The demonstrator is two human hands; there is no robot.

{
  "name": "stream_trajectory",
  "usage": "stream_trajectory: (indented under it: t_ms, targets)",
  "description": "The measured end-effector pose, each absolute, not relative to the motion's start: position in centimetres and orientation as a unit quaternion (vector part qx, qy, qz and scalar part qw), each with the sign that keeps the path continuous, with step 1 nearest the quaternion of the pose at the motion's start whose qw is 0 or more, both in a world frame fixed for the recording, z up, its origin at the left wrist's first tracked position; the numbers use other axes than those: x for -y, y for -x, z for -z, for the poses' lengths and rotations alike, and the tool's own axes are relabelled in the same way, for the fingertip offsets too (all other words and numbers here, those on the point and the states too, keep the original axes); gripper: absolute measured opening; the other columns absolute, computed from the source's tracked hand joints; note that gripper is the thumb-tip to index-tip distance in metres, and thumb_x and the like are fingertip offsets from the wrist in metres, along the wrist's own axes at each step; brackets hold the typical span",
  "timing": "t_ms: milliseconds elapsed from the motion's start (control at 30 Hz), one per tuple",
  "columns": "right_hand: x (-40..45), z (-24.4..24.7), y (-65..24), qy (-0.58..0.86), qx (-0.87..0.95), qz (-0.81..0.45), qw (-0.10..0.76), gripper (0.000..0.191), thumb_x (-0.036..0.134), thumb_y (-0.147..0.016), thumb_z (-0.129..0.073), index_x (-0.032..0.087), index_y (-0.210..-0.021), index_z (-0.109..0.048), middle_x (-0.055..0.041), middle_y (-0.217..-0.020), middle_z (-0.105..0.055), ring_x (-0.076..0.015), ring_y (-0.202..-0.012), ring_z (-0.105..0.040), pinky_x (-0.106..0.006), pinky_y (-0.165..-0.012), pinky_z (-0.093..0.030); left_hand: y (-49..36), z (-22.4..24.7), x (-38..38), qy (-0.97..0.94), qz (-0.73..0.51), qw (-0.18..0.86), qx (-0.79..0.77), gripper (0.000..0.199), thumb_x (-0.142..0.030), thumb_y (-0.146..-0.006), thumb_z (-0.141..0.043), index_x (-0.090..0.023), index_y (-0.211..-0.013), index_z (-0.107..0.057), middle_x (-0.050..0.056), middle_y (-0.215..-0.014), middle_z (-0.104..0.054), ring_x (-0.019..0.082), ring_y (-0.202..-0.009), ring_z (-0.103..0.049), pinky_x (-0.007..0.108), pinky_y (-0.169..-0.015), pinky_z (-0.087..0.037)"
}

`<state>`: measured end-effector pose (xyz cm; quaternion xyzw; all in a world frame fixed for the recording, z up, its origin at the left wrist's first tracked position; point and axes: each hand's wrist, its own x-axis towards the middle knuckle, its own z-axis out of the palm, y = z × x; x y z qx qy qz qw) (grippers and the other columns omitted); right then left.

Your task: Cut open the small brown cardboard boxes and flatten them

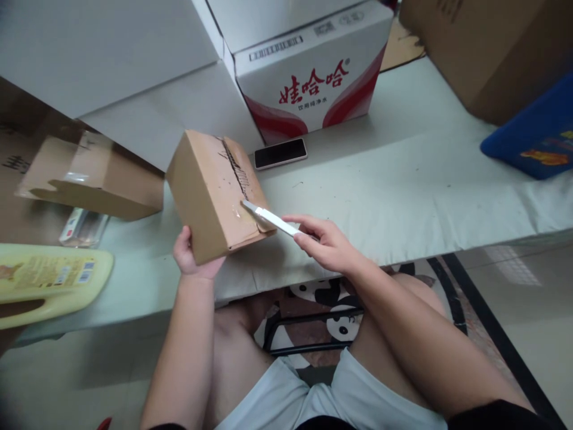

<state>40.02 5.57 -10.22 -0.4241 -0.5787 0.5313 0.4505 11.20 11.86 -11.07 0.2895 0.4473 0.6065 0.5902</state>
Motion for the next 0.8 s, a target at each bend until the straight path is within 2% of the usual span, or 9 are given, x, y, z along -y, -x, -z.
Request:
stream_trajectory:
  t_ms: [100, 167, 267, 367, 467, 533, 600, 667, 800]
  targets:
    - [-5.4, 10.5, -39.4, 0.425, 0.575, -0.532, 0.453, 0.038, 0.035, -0.097, -0.052, 0.018, -0.13, -0.06, 0.0001, -0.075, -0.064, -0.0132, -0.065, -0.062, -0.03, -0.066, -0.053, -11.1, 11.5, -12.2, -0.258, -0.562, 0.608, -0.498, 0.042, -0.049, -0.07, -0.077, -0.02, -0.1, -0.074, 0.006, -0.103, -0.078, 0.028, -0.108, -0.072, 0.041, -0.092, -0.06]
    - [-5.5, 10.6, -38.9, 0.437, 0.585, -0.5, 0.465, 0.038, 0.035, -0.098, -0.052, 0.018, -0.131, -0.06, -0.0025, -0.081, -0.068, -0.0156, -0.075, -0.065, -0.033, -0.074, -0.054, -11.0, 12.3, -12.6, -0.274, -0.521, 0.598, -0.544, 0.049, -0.054, -0.067, -0.079, -0.016, -0.098, -0.074, 0.009, -0.102, -0.078, 0.031, -0.11, -0.071, 0.042, -0.095, -0.06]
    - [-5.6, 10.8, -38.5, 0.447, 0.594, -0.467, 0.479, 0.038, 0.037, -0.099, -0.051, 0.02, -0.132, -0.061, -0.0038, -0.084, -0.069, -0.0171, -0.08, -0.065, -0.035, -0.078, -0.052, -10.6, 13.5, -12.9, -0.403, -0.515, 0.485, -0.581, 0.066, -0.062, -0.067, -0.08, -0.02, -0.117, -0.071, 0.011, -0.131, -0.07, 0.032, -0.13, -0.061, 0.045, -0.114, -0.048]
    - [-5.7, 10.8, -38.1, 0.441, 0.586, -0.479, 0.482, 0.039, 0.036, -0.1, -0.049, 0.021, -0.136, -0.057, -0.0038, -0.087, -0.069, -0.0175, -0.082, -0.066, -0.036, -0.079, -0.052, -10.3, 13.5, -12.5, -0.531, -0.553, 0.339, -0.545, 0.078, -0.054, -0.069, -0.082, -0.033, -0.14, -0.057, 0.006, -0.16, -0.046, 0.03, -0.147, -0.045, 0.045, -0.123, -0.038]
    - [-5.5, 10.8, -37.7, 0.436, 0.589, -0.494, 0.467, 0.041, 0.032, -0.102, -0.043, 0.023, -0.141, -0.051, 0.0003, -0.077, -0.062, -0.0147, -0.069, -0.061, -0.034, -0.071, -0.051, -11.0, 11.7, -11.5, -0.632, -0.567, 0.304, -0.431, 0.052, -0.053, -0.09, -0.058, -0.038, -0.139, -0.058, 0.002, -0.158, -0.047, 0.028, -0.15, -0.04, 0.046, -0.123, -0.039]
    - [-5.4, 10.7, -37.5, 0.43, 0.596, -0.495, 0.464, 0.042, 0.033, -0.101, -0.047, 0.025, -0.142, -0.047, 0.0023, -0.075, -0.059, -0.0126, -0.062, -0.055, -0.03, -0.062, -0.048, -12.1, 10.0, -10.8, -0.708, -0.566, 0.233, -0.352, 0.048, -0.054, -0.095, -0.046, -0.037, -0.138, -0.06, 0.0, -0.156, -0.049, 0.027, -0.149, -0.042, 0.049, -0.125, -0.036]
    - [-5.1, 10.6, -37.5, 0.426, 0.596, -0.485, 0.477, 0.042, 0.033, -0.097, -0.056, 0.027, -0.137, -0.046, 0.002, -0.081, -0.06, -0.011, -0.061, -0.052, -0.026, -0.057, -0.043, -13.3, 8.7, -10.3, -0.779, -0.513, 0.161, -0.32, 0.042, -0.049, -0.094, -0.052, -0.034, -0.131, -0.063, 0.002, -0.154, -0.051, 0.028, -0.148, -0.044, 0.053, -0.127, -0.033]
    - [-4.8, 10.4, -37.7, 0.416, 0.574, -0.49, 0.507, 0.035, 0.032, -0.096, -0.061, 0.028, -0.128, -0.048, 0.0033, -0.082, -0.06, -0.0084, -0.057, -0.048, -0.023, -0.052, -0.038, -14.5, 8.0, -9.9, -0.808, -0.478, 0.107, -0.328, 0.034, -0.04, -0.092, -0.058, -0.028, -0.123, -0.064, 0.006, -0.152, -0.051, 0.029, -0.144, -0.047, 0.055, -0.124, -0.036]
    - [-3.9, 9.4, -38.8, 0.348, 0.516, -0.554, 0.553, 0.02, 0.036, -0.104, -0.048, 0.03, -0.122, -0.051, 0.0053, -0.071, -0.059, -0.0081, -0.046, -0.045, -0.022, -0.045, -0.035, -16.0, 8.0, -9.2, -0.815, -0.461, 0.061, -0.346, 0.028, -0.034, -0.092, -0.056, -0.025, -0.118, -0.061, 0.01, -0.15, -0.05, 0.03, -0.146, -0.045, 0.057, -0.122, -0.037]
